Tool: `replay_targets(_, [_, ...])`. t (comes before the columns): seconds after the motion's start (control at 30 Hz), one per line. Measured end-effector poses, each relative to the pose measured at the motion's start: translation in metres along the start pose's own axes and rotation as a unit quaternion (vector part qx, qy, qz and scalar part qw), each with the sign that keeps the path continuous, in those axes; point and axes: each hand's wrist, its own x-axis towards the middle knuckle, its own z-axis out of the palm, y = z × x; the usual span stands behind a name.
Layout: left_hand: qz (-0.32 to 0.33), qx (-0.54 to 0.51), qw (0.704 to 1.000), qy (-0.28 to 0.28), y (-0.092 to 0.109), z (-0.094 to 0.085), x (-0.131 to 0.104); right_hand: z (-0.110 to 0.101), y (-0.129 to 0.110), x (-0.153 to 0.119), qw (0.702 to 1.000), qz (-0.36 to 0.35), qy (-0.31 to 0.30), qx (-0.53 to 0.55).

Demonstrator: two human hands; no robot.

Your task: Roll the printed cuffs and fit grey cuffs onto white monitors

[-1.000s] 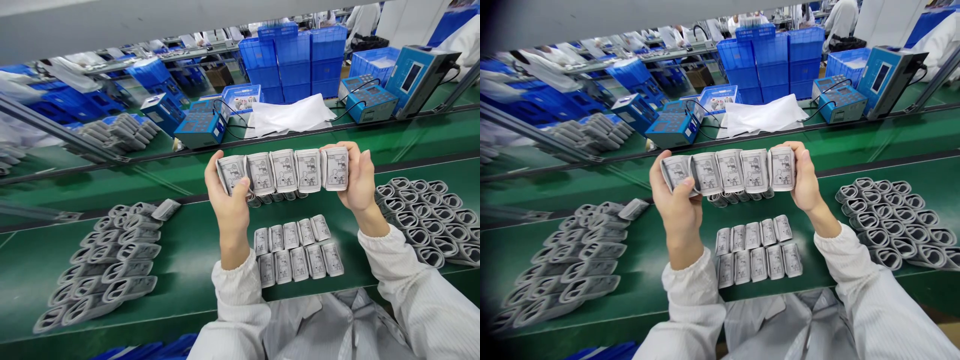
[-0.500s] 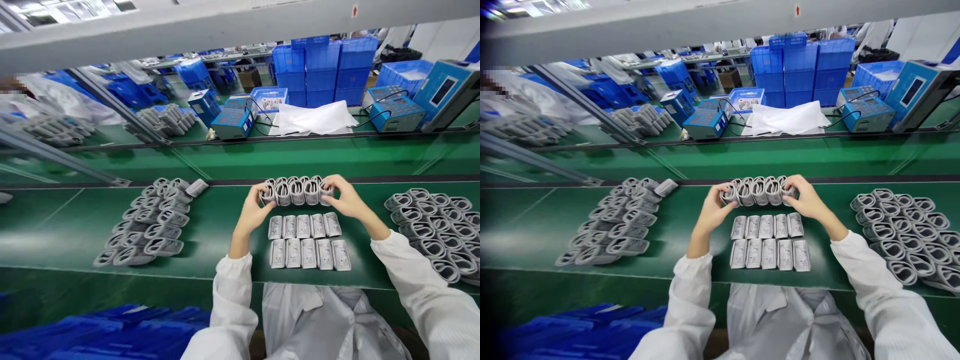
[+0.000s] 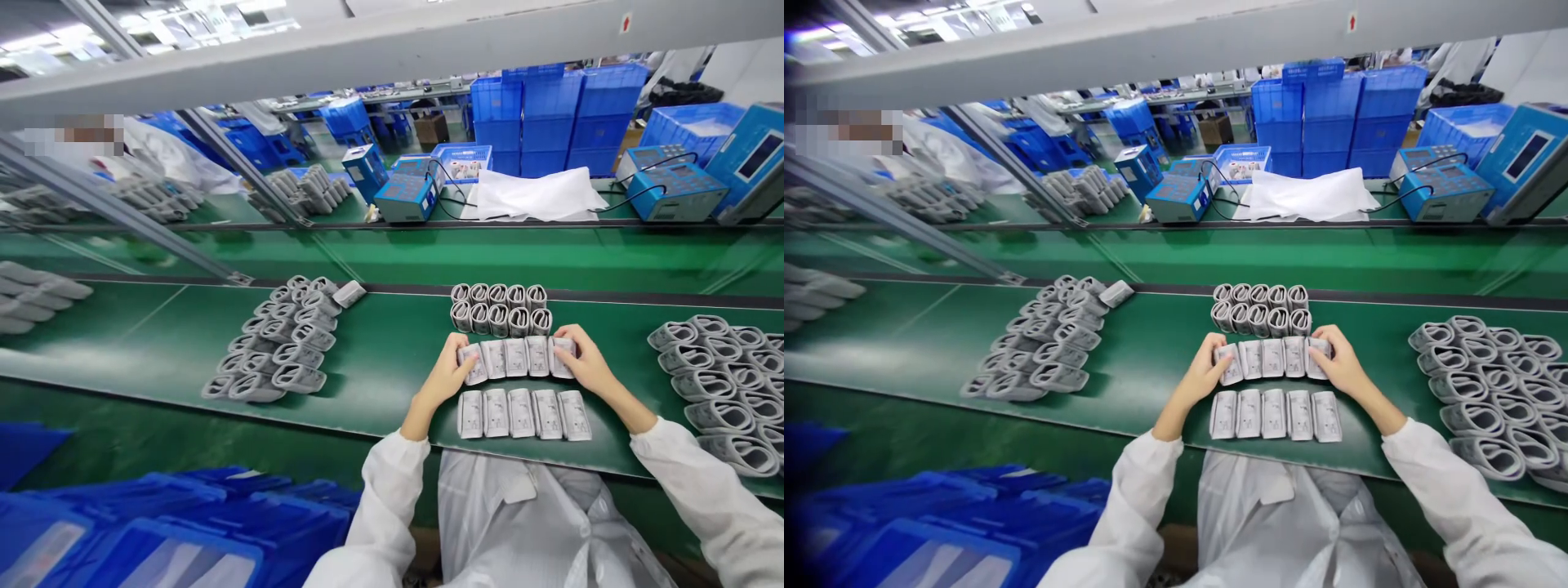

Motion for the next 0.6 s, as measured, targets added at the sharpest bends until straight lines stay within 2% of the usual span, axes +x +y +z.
replay_targets(0.07, [0.046,-0.029,0.998,0.024,0.017,-0.002,0.027,-0.009,-0.014,0.024,0.999,-0.019,0.032,0.028])
replay_targets(0.17, [0.109,-0.065,0.987,0.094,0.055,-0.009,0.08,-0.032,-0.052,0.069,0.988,-0.082,0.096,0.083])
replay_targets(0.23, [0.141,-0.093,0.975,0.147,0.085,-0.014,0.112,-0.049,-0.084,0.095,0.973,-0.125,0.151,0.123])
replay_targets(0.3, [0.166,-0.148,0.959,0.175,0.112,-0.016,0.134,-0.062,-0.112,0.109,0.947,-0.142,0.213,0.193])
replay_targets(0.4, [0.178,-0.224,0.944,0.163,0.138,-0.013,0.143,-0.074,-0.134,0.11,0.915,-0.123,0.262,0.28])
replay_targets(0.53, [0.17,-0.211,0.952,0.139,0.144,-0.006,0.135,-0.085,-0.133,0.101,0.935,-0.056,0.246,0.248])
replay_targets(0.6, [0.166,-0.209,0.954,0.134,0.143,-0.002,0.132,-0.088,-0.132,0.1,0.933,-0.04,0.255,0.252])
